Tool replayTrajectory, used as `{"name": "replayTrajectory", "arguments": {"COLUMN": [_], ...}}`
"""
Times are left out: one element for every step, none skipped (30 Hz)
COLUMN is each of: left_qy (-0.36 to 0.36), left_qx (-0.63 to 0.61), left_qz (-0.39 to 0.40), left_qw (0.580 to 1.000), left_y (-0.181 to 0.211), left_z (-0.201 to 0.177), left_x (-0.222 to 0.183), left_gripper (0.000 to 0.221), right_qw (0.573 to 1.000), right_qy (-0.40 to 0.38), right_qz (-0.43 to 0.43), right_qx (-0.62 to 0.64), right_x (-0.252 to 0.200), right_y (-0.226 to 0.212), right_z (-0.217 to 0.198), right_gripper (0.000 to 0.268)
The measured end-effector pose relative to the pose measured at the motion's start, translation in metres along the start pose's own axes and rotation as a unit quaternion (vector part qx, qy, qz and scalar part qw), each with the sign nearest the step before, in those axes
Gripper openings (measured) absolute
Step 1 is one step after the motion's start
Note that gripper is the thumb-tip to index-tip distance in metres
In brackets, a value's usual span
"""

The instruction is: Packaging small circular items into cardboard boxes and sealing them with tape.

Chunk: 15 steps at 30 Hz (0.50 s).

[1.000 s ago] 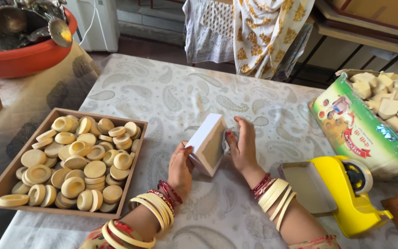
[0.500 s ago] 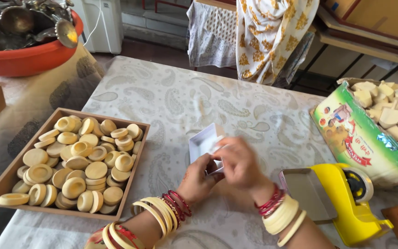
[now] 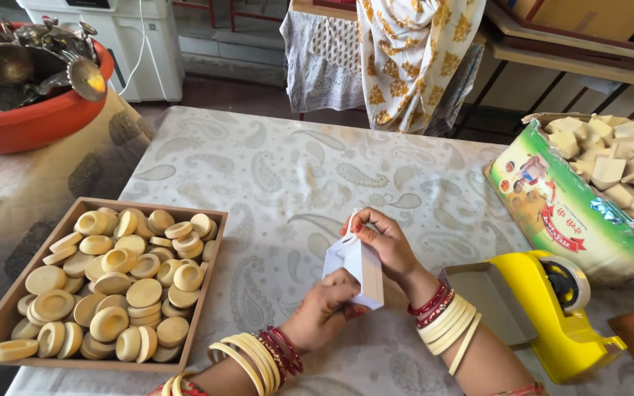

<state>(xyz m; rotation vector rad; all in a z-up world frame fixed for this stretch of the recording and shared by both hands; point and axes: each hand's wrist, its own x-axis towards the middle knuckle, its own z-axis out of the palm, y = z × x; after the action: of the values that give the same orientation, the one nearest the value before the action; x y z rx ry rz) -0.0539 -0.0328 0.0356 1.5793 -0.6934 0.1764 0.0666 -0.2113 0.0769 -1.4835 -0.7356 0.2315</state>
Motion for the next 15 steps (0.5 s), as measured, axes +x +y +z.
{"name": "replayTrajectory", "arguments": {"left_qy": [-0.035, -0.069, -0.067, -0.091, -0.112, -0.11, -0.131, -0.153, -0.153, -0.138, -0.12, -0.119, -0.102, -0.082, -0.08], "left_qx": [0.033, 0.065, 0.065, -0.021, -0.107, -0.107, -0.167, -0.227, -0.228, -0.14, -0.049, -0.048, -0.006, 0.035, 0.035], "left_qz": [0.016, 0.029, 0.027, -0.064, -0.155, -0.154, -0.181, -0.209, -0.21, -0.117, -0.022, -0.021, -0.028, -0.036, -0.037], "left_qw": [0.999, 0.995, 0.995, 0.994, 0.976, 0.976, 0.96, 0.939, 0.938, 0.974, 0.991, 0.991, 0.994, 0.995, 0.996], "left_y": [-0.001, -0.002, 0.011, 0.023, 0.036, 0.024, 0.013, 0.001, 0.006, 0.012, 0.018, 0.024, 0.031, 0.038, 0.035], "left_z": [-0.003, -0.005, -0.008, -0.013, -0.018, -0.018, -0.017, -0.016, -0.015, -0.014, -0.013, -0.015, -0.016, -0.016, -0.018], "left_x": [0.0, -0.002, 0.001, 0.005, 0.01, 0.005, 0.0, -0.006, -0.003, -0.001, 0.001, 0.004, 0.007, 0.009, 0.009], "left_gripper": [0.024, 0.024, 0.024, 0.045, 0.066, 0.066, 0.083, 0.101, 0.101, 0.078, 0.058, 0.058, 0.056, 0.054, 0.054], "right_qw": [1.0, 0.999, 0.999, 0.998, 0.986, 0.986, 0.963, 0.927, 0.928, 0.907, 0.884, 0.883, 0.878, 0.873, 0.873], "right_qy": [0.007, 0.014, 0.013, 0.027, 0.041, 0.039, 0.023, 0.008, 0.009, -0.024, -0.058, -0.059, -0.072, -0.086, -0.088], "right_qz": [-0.001, 0.002, 0.003, -0.058, -0.118, -0.119, -0.191, -0.259, -0.258, -0.289, -0.318, -0.32, -0.345, -0.368, -0.368], "right_qx": [0.023, 0.047, 0.049, -0.029, -0.106, -0.106, -0.189, -0.27, -0.269, -0.304, -0.338, -0.338, -0.323, -0.307, -0.307], "right_x": [0.0, -0.001, -0.005, -0.007, -0.009, -0.012, -0.015, -0.019, -0.022, -0.024, -0.026, -0.027, -0.028, -0.031, -0.03], "right_y": [0.0, 0.001, -0.009, -0.018, -0.028, -0.044, -0.06, -0.074, -0.083, -0.092, -0.101, -0.103, -0.106, -0.108, -0.109], "right_z": [0.002, 0.006, 0.013, 0.02, 0.026, 0.033, 0.04, 0.047, 0.051, 0.056, 0.061, 0.064, 0.069, 0.073, 0.074], "right_gripper": [0.019, 0.016, 0.016, 0.017, 0.017, 0.017, 0.016, 0.016, 0.016, 0.014, 0.013, 0.013, 0.012, 0.012, 0.012]}}
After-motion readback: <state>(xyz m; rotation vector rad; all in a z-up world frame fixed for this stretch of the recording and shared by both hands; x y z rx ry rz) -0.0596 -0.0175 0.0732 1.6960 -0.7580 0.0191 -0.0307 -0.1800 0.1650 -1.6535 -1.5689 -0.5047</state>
